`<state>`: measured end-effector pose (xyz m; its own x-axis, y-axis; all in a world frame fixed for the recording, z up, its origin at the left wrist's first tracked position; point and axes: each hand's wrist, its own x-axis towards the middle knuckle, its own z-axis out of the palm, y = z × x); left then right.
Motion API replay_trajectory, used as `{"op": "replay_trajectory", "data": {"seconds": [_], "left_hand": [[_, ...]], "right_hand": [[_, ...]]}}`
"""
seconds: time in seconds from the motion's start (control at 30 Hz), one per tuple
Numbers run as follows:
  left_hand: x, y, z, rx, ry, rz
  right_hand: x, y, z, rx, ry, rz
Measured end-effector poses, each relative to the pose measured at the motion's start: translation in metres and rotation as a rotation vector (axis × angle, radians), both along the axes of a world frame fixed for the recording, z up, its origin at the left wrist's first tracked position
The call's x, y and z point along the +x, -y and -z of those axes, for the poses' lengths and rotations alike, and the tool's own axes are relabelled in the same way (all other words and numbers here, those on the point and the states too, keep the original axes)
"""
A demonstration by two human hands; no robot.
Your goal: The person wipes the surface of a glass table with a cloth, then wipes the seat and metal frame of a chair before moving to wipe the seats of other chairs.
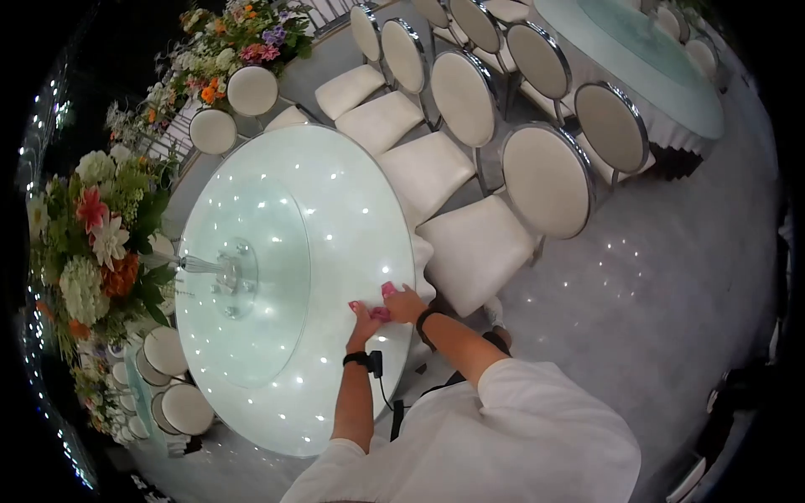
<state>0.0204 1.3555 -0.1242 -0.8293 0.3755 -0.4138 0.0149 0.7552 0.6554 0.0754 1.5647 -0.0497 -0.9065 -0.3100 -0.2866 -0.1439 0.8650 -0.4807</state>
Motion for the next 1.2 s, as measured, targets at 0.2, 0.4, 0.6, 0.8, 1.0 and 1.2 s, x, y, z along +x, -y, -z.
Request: {"op": "replay_trajectory", "data": {"seconds": [0.2, 0.4, 0.6, 0.8, 1.0, 1.2], "left_hand": [[0.029, 0.029, -0.006, -0.207, 0.046, -0.145], [0.096, 0.096, -0.010, -0.325, 0.080, 0.142], [0.106, 0.117, -0.022, -0.586, -0.030, 0.090], [0.058, 0.046, 0.021, -0.149, -0.376, -0.057], [0.086, -0.021, -0.009, 0.076, -0.421, 0.160], [0.090, 0.079, -0.009, -0.218, -0.452, -0.194]], "right_hand": [[0.033, 0.025, 0.025, -0.061, -0.495, 0.007], [0.065, 0.066, -0.010, -0.155, -0.057, -0.350], [0.053, 0.076, -0.002, 0.006, -0.208, -0.321], [0.018, 0.013, 0.023, 0.152, -0.137, -0.055], [0.049, -0.008, 0.010, 0.086, -0.287, -0.202], [0.064, 0.007, -0.022, -0.188, 0.051, -0.210]]}}
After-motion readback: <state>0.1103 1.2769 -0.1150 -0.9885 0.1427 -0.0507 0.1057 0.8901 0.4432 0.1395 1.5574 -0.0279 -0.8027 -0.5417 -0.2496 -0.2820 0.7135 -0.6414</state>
